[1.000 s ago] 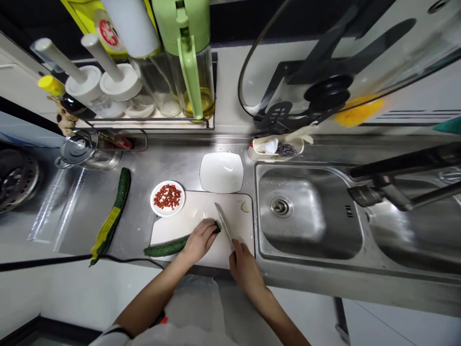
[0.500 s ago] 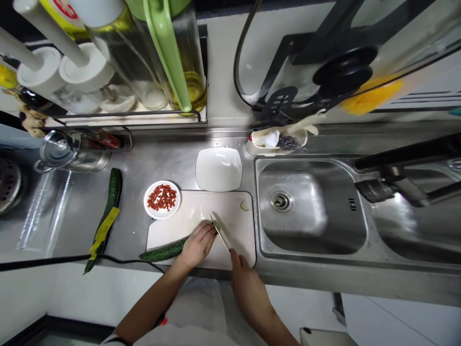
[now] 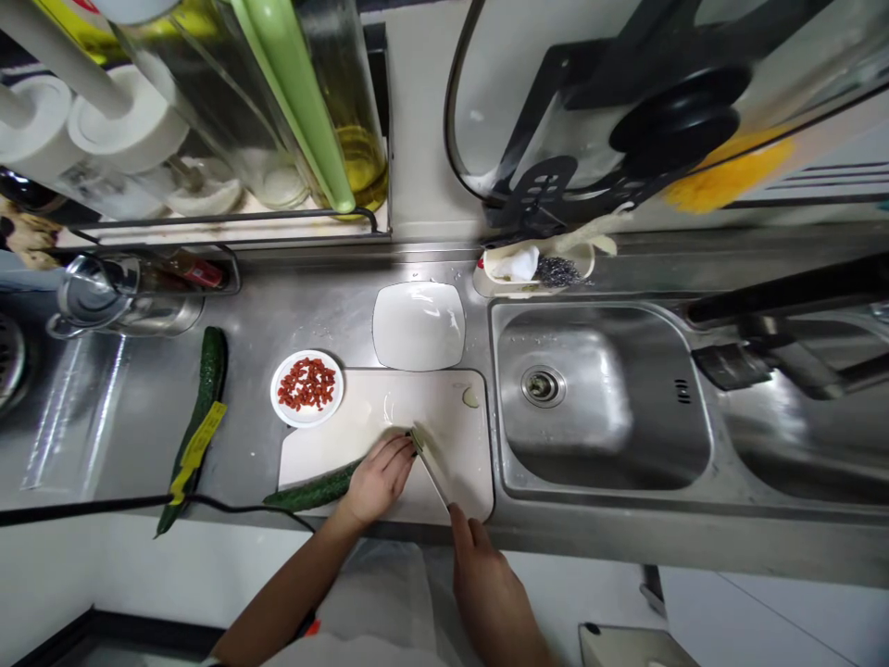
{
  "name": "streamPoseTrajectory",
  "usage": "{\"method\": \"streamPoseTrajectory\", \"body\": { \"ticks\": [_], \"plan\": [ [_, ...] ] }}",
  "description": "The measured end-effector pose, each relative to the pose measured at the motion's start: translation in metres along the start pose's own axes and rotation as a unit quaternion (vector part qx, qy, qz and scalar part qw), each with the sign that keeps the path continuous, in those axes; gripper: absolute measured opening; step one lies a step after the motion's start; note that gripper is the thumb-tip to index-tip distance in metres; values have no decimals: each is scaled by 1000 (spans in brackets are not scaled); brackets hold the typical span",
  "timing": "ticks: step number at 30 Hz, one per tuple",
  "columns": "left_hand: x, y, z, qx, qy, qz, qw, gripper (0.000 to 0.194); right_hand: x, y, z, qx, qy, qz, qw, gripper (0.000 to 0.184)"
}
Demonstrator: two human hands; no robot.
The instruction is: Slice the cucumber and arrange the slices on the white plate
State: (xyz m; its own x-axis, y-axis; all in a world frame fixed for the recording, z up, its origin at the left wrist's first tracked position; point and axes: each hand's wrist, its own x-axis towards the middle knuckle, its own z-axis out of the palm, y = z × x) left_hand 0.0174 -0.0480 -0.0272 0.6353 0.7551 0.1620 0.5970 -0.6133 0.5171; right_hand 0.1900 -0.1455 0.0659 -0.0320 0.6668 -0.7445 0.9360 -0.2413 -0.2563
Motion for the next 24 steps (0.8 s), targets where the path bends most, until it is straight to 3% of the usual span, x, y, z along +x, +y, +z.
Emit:
{"method": "streamPoseTrajectory", "body": {
  "ticks": [24],
  "plan": [
    [1, 0, 0, 7, -3, 3, 1000, 29, 7, 0, -15, 23, -74, 1, 997, 63]
  ]
}}
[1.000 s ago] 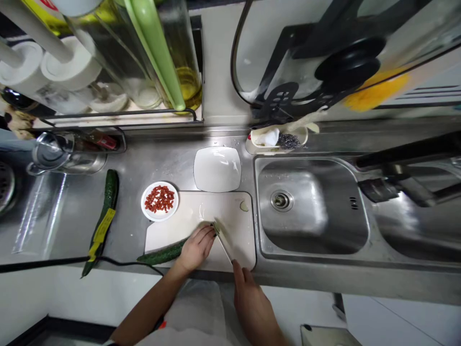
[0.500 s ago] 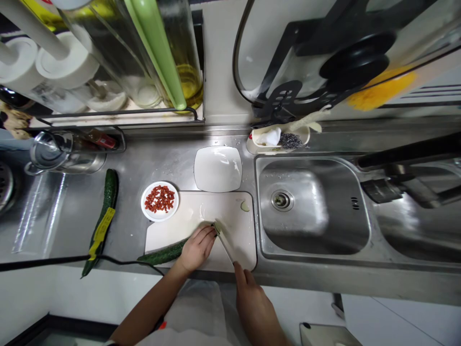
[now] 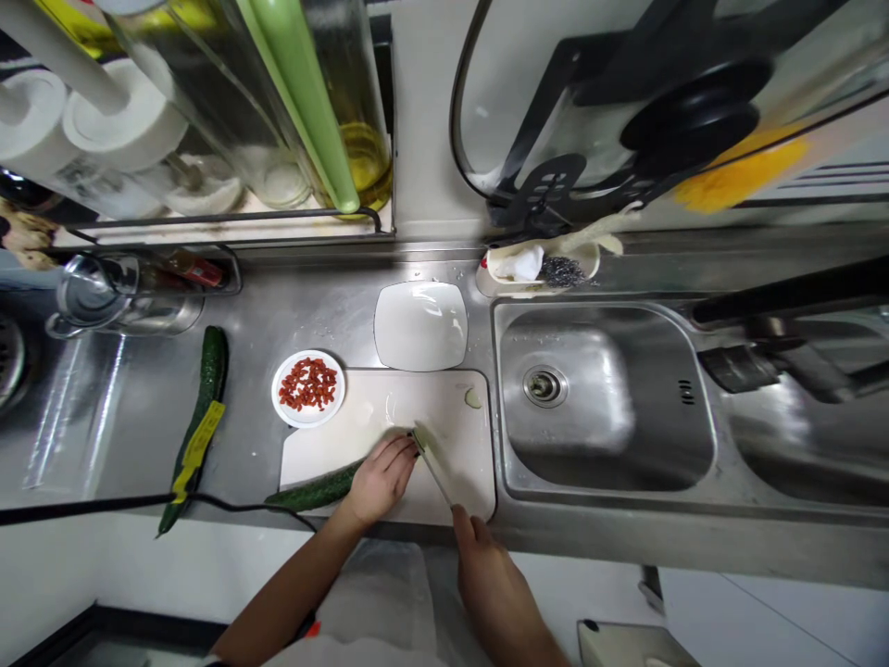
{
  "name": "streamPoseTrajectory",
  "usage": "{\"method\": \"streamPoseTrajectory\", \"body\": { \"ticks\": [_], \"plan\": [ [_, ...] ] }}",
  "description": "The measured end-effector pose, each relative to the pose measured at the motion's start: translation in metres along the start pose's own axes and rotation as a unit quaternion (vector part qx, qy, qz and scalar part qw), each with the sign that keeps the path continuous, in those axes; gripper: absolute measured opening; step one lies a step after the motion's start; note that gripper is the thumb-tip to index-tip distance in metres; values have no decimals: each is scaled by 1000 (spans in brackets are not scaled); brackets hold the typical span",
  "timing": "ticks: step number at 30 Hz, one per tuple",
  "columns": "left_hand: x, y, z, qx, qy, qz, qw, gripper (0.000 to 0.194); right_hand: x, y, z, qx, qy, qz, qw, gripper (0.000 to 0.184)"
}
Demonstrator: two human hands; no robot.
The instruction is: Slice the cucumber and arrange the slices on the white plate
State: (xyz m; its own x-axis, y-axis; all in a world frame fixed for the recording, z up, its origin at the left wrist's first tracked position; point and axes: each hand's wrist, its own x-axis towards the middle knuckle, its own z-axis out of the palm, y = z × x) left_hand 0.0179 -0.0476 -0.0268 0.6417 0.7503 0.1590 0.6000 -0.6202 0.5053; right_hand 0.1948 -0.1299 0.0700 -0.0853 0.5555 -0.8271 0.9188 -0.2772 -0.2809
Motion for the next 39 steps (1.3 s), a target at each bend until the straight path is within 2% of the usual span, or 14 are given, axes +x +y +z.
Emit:
{"method": "streamPoseTrajectory", "body": {
  "ticks": [8, 16, 39],
  "plan": [
    [0, -1, 1, 1, 2, 1, 1000, 31, 5, 3, 1, 5, 11, -9, 1000, 58],
    [0, 0, 0, 3, 4, 2, 1000, 31, 8, 0, -6, 7, -9, -5, 1000, 53],
    [-1, 1, 1, 7, 5, 0, 1000, 31, 27, -4, -9, 4, 25, -23, 999, 53]
  ]
}}
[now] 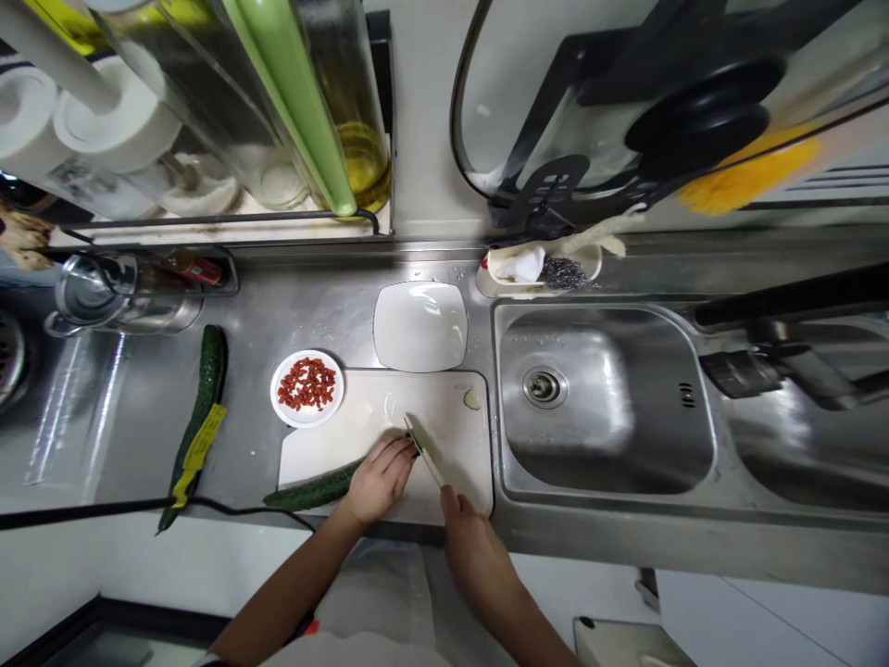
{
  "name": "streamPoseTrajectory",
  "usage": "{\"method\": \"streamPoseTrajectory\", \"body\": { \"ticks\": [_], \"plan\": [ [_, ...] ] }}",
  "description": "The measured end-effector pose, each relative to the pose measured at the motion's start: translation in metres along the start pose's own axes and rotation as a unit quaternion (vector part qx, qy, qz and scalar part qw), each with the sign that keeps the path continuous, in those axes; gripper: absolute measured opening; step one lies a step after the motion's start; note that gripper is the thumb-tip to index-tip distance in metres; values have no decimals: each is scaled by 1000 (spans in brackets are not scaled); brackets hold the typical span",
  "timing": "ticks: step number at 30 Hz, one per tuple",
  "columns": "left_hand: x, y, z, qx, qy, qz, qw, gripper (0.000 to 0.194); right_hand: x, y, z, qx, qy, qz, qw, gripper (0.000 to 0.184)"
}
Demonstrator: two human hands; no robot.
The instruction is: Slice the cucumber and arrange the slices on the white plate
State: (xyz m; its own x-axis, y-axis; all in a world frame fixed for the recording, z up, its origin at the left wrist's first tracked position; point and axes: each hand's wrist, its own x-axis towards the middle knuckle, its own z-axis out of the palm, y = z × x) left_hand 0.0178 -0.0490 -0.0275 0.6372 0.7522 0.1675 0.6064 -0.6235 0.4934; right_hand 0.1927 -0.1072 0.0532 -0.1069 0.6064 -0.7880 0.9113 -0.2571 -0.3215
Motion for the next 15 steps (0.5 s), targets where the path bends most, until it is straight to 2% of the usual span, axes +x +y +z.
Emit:
{"method": "streamPoseTrajectory", "body": {
  "ticks": [5, 15],
  "plan": [
    [1, 1, -1, -1, -3, -1, 1000, 32, 5, 0, -3, 2, 8, -6, 1000, 52],
    [0, 0, 0, 2, -2, 1, 1000, 32, 17, 4, 11, -18, 31, -18, 999, 50]
  ]
}}
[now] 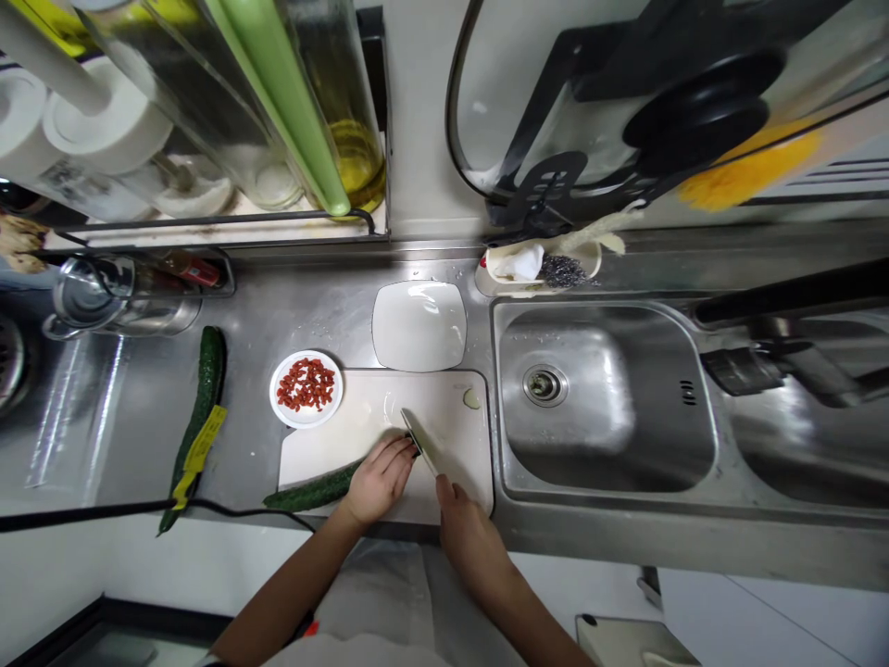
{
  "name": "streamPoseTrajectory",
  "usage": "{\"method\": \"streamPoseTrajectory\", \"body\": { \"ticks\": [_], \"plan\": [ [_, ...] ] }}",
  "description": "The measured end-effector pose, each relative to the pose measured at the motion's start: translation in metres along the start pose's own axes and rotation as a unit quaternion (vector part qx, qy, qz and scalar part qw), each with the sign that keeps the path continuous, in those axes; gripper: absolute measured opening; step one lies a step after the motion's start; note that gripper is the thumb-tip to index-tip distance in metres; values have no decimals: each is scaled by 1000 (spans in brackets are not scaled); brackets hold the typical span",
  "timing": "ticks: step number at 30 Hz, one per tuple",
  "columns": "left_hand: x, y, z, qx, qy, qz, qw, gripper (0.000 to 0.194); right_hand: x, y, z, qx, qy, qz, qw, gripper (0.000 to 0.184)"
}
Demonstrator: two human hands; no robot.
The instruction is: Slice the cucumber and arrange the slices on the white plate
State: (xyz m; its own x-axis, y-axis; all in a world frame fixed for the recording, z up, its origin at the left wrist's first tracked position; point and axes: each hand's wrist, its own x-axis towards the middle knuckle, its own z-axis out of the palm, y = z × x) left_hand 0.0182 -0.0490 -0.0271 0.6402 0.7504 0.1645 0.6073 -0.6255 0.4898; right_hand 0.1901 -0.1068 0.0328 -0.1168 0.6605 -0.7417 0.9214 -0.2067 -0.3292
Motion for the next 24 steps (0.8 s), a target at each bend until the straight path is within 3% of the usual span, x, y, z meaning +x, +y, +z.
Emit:
{"method": "streamPoseTrajectory", "body": {
  "ticks": [15, 24],
  "plan": [
    [1, 0, -1, 0, -6, -1, 1000, 32, 16, -6, 4, 35, 14, 13, 999, 47],
    [0, -1, 0, -8, -4, -2, 1000, 31, -24, 0, -8, 9, 22, 37, 999, 48]
  ]
}}
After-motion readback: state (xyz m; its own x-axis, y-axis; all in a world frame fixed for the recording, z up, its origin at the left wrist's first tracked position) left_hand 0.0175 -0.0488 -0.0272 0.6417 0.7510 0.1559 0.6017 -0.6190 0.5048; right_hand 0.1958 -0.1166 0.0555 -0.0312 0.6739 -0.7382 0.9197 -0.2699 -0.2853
